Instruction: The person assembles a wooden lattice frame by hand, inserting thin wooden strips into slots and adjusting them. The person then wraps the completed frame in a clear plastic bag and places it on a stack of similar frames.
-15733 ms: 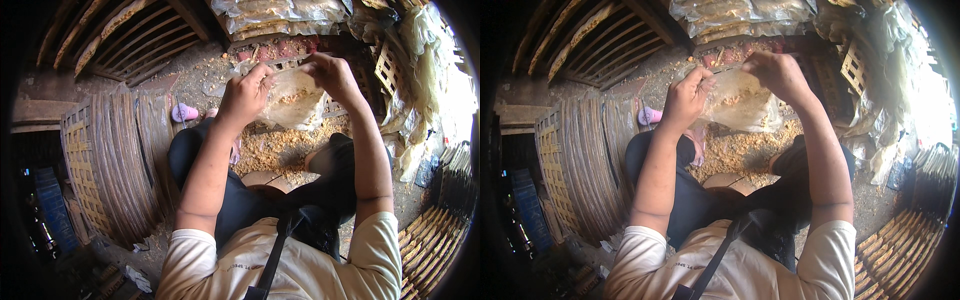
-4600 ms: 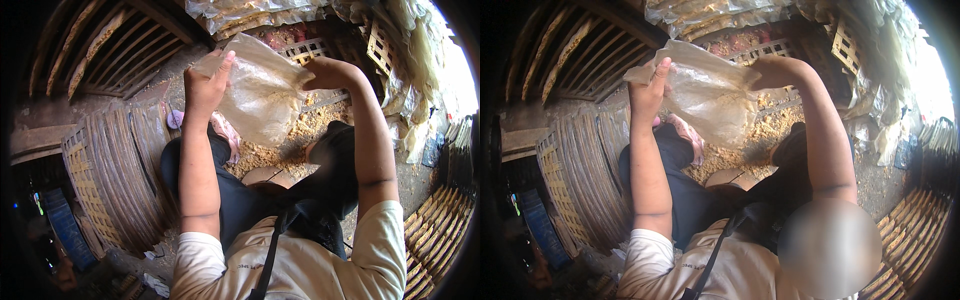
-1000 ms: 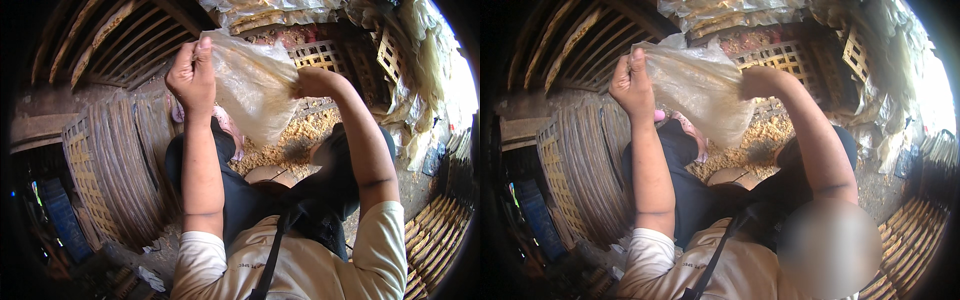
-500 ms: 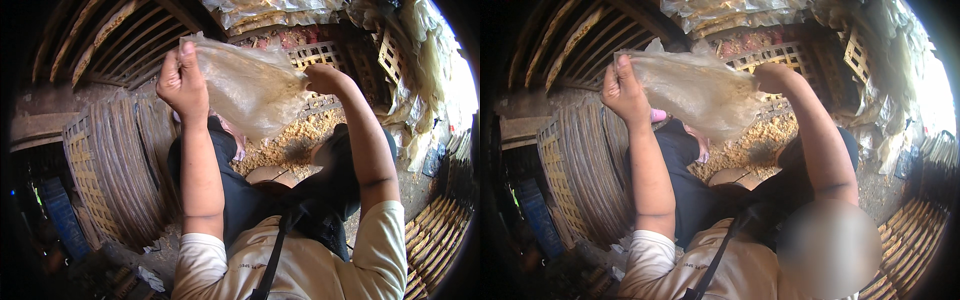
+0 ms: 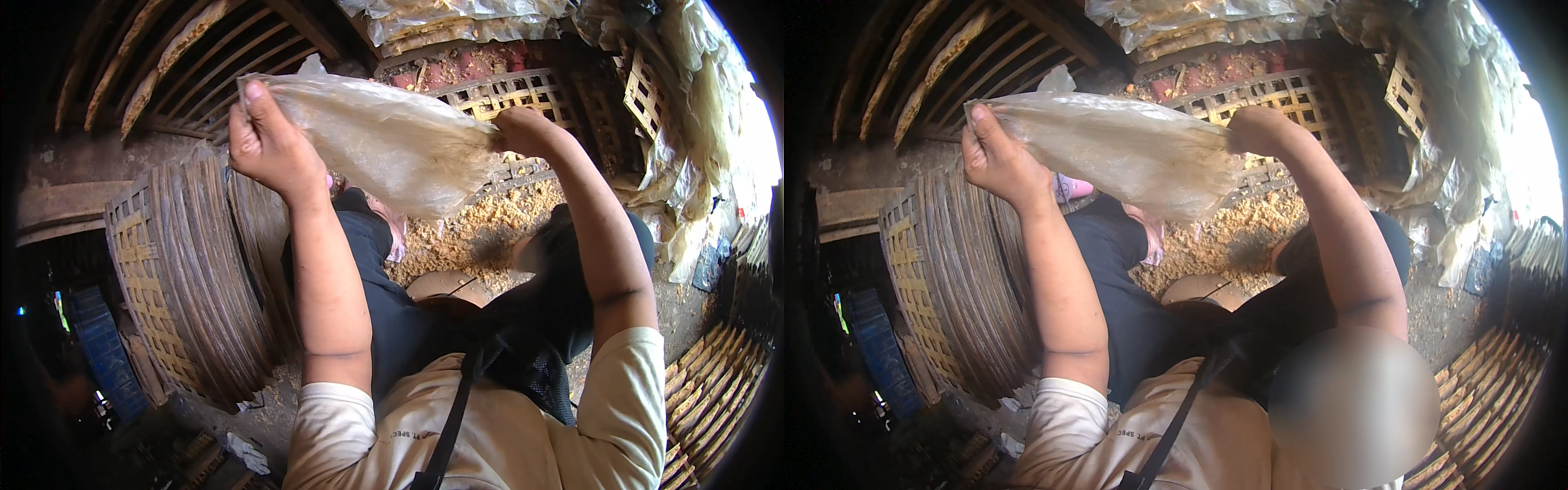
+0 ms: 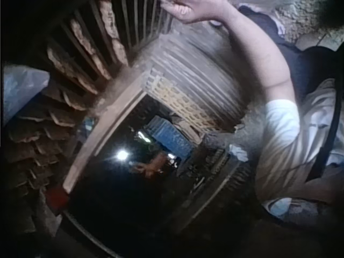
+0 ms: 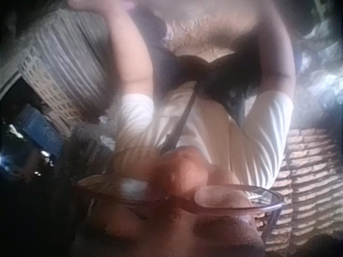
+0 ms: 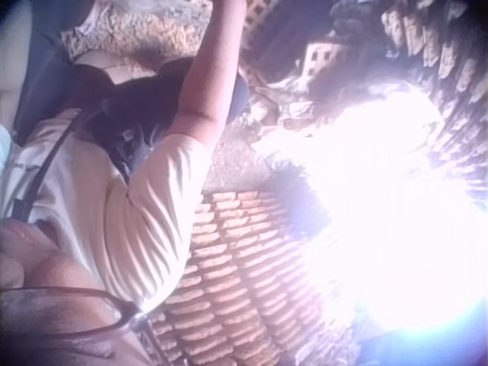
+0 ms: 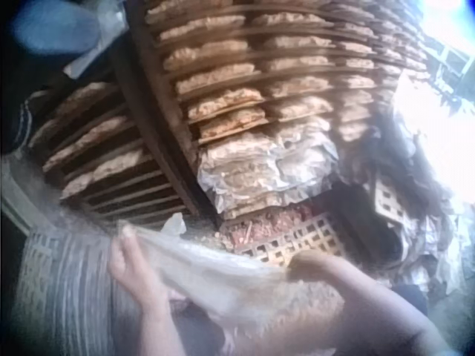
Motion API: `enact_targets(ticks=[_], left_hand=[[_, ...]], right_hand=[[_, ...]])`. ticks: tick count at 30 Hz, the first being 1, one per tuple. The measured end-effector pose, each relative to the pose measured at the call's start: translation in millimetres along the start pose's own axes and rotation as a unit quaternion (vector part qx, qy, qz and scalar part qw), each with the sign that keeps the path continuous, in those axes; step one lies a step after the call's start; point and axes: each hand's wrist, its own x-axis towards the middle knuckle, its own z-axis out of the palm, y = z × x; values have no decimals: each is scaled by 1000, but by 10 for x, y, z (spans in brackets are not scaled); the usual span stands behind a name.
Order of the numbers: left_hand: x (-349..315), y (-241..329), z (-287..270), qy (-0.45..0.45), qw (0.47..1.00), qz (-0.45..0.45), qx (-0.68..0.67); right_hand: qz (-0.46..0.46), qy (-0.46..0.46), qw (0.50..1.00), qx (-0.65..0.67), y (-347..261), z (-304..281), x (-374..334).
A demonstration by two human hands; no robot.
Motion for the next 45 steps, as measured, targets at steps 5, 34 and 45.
enact_targets(ticks=[5, 34, 45], left_hand=[[117, -54, -95, 24, 996, -79, 34], [-524, -47, 383, -579, 802, -107, 99], [-391, -144, 309, -548, 827, -55, 109]], right_hand=[[-16, -6, 973, 229, -42, -225, -175], [-115, 153, 934, 302, -482, -249, -217], [-137, 196, 943, 231, -91, -227, -260]])
